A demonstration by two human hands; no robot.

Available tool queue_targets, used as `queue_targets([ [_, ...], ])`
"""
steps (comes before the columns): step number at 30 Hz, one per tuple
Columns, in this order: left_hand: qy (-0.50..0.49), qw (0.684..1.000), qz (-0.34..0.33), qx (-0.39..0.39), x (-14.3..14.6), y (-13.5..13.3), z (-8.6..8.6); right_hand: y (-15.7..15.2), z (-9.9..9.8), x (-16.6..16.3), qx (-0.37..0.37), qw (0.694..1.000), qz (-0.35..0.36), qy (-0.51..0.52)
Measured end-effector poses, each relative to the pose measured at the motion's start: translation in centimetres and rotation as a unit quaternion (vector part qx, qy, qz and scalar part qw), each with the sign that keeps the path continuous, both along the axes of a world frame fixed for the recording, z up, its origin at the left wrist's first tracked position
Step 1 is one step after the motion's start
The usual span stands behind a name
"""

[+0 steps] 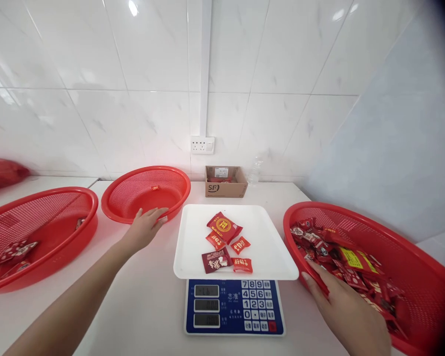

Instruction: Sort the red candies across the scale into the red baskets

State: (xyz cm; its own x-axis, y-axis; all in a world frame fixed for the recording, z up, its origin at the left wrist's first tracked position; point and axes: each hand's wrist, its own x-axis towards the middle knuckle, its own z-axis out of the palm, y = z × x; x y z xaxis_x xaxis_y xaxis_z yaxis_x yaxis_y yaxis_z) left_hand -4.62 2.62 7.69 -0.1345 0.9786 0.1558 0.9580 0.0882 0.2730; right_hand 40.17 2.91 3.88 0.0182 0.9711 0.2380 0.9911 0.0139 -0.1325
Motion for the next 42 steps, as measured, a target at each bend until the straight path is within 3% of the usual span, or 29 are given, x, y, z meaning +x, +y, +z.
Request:
queue_targets([
  [2, -0.049, 0.997, -0.037, 0.042, 3.0, -0.3, 0.4, -0.1, 0.3, -0.2, -0.015, 1.0, -0.003, -0.003],
  [4, -0.101, 0.986, -0.117, 0.068, 6.0, -1.0, 0.8, -0.1, 0.6, -0.3, -0.027, 1.0, -0.003, -0.009],
  [7, -0.132, 0.961, -0.241, 0.01, 10.0, -2.1, 1.0, -0.1, 0.7, -0.4, -0.016, 1.0, -0.007, -0.018],
  [10, -0.123, 0.948, -0.292, -0.026, 12.3, -2.6, 0.5, -0.2, 0.6, -0.5, -0.002, 1.0, -0.005, -0.023],
  [17, -0.145, 0.955, -0.253, -0.051, 12.9, -2.2, 0.3, -0.3, 0.8, -0.6, -0.019, 1.0, -0.01, -0.022],
  [23, -0.142, 0.953, -0.261, -0.057, 13.3, -2.4, 0.5, -0.4, 1.0, -0.7, -0.022, 0.999, -0.011, -0.026],
  [28, -0.198, 0.949, -0.247, -0.006, 12.6, -2.1, 0.5, -0.4, 0.8, -0.6, -0.01, 0.999, -0.004, -0.039],
  [31, -0.169, 0.963, -0.184, 0.101, 10.0, -1.0, 1.5, -0.5, 0.7, -0.6, 0.0, 0.999, -0.006, -0.042],
  [33, -0.123, 0.973, -0.095, 0.173, 7.7, 0.0, 2.4, -0.5, 0.7, -0.7, 0.001, 0.999, -0.004, -0.039],
  [35, -0.061, 0.976, 0.005, 0.209, 5.7, 0.8, 3.3, -0.5, 0.8, -0.7, -0.004, 0.999, -0.004, -0.035],
  [37, -0.004, 0.977, 0.042, 0.211, 4.9, 1.3, 3.7, -0.5, 0.9, -0.8, -0.01, 0.999, -0.007, -0.032],
  [39, 0.014, 0.984, -0.019, 0.175, 5.5, 1.3, 3.6, -0.5, 1.0, -0.9, -0.016, 0.999, -0.011, -0.029],
  [42, 0.001, 0.978, -0.201, 0.059, 8.6, 0.9, 2.6, -0.4, 1.1, -1.0, -0.026, 0.999, -0.014, -0.032],
])
